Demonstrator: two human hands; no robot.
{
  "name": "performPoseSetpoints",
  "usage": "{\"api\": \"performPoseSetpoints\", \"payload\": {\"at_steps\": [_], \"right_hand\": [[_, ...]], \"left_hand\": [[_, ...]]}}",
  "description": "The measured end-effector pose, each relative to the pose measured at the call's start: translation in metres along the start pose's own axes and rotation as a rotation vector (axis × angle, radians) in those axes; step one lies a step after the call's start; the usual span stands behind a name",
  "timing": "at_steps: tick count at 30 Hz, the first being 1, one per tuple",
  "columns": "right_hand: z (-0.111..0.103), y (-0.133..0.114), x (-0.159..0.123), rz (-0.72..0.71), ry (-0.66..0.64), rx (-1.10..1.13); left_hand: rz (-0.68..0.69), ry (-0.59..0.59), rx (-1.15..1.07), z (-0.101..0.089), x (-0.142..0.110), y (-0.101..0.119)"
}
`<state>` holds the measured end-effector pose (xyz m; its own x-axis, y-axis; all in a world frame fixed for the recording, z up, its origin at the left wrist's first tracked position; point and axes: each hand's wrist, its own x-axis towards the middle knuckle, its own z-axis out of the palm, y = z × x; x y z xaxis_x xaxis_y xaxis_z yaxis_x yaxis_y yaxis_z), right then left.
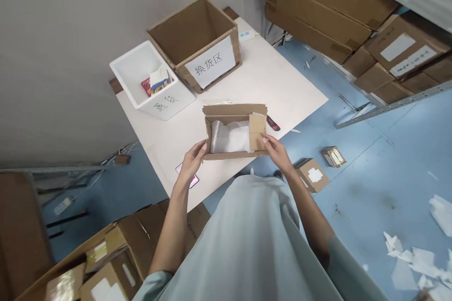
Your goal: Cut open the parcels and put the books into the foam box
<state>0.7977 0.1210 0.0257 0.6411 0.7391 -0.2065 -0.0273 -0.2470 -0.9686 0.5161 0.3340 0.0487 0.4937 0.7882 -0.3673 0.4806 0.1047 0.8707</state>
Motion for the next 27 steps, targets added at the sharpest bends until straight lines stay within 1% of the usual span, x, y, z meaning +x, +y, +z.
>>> {"api": "performPoseSetpoints", "payload": {"at_steps": [2, 4, 6, 7, 9, 12, 14, 15, 16, 17, 18, 19, 20, 21, 22, 24, 25, 27], "right_hand": [[-0.039, 0.001, -0.016, -0.021, 0.079, 0.015], [-0.08, 0.007, -0.035, -0.021, 0.176, 0.025], [-0.125, 0.016, -0.056, -0.008, 0.301, 0.015], [-0.147, 0.021, -0.069, 0.002, 0.369, 0.006], [-0.194, 0.034, -0.096, 0.027, 0.502, -0.017], [-0.265, 0.058, -0.145, 0.076, 0.705, -0.059], [-0.308, 0.077, -0.183, 0.132, 0.873, -0.092], [-0.327, 0.087, -0.203, 0.168, 0.98, -0.12], [-0.344, 0.097, -0.223, 0.209, 1.098, -0.164], [-0.358, 0.107, -0.242, 0.249, 1.217, -0.225], [-0.369, 0.117, -0.259, 0.287, 1.328, -0.3], [-0.376, 0.126, -0.273, 0.316, 1.404, -0.376], [-0.38, 0.135, -0.282, 0.338, 1.436, -0.43], [-0.38, 0.142, -0.286, 0.354, 1.422, -0.455], [-0.378, 0.148, -0.285, 0.364, 1.37, -0.451], [-0.364, 0.157, -0.267, 0.363, 1.195, -0.399], [-0.355, 0.159, -0.251, 0.348, 1.089, -0.371], [-0.331, 0.157, -0.211, 0.288, 0.866, -0.335]], "left_hand": [[0.059, -0.044, 0.029, 0.035, -0.005, 0.026], [0.111, -0.104, 0.06, 0.077, -0.005, 0.05], [0.167, -0.185, 0.098, 0.127, 0.0, 0.073], [0.196, -0.236, 0.115, 0.155, 0.003, 0.084], [0.247, -0.354, 0.138, 0.217, 0.01, 0.103], [0.304, -0.546, 0.135, 0.325, 0.012, 0.124], [0.335, -0.703, 0.123, 0.398, 0.003, 0.134], [0.347, -0.789, 0.131, 0.431, -0.005, 0.138], [0.347, -0.885, 0.147, 0.461, -0.015, 0.14], [0.341, -0.991, 0.164, 0.486, -0.025, 0.141], [0.336, -1.095, 0.18, 0.506, -0.035, 0.142], [0.331, -1.181, 0.188, 0.52, -0.045, 0.141], [0.325, -1.242, 0.19, 0.529, -0.053, 0.139], [0.316, -1.274, 0.188, 0.533, -0.059, 0.136], [0.302, -1.274, 0.183, 0.533, -0.063, 0.131], [0.254, -1.209, 0.178, 0.52, -0.065, 0.118], [0.221, -1.153, 0.176, 0.508, -0.063, 0.11], [0.152, -1.009, 0.158, 0.476, -0.058, 0.093]]}}
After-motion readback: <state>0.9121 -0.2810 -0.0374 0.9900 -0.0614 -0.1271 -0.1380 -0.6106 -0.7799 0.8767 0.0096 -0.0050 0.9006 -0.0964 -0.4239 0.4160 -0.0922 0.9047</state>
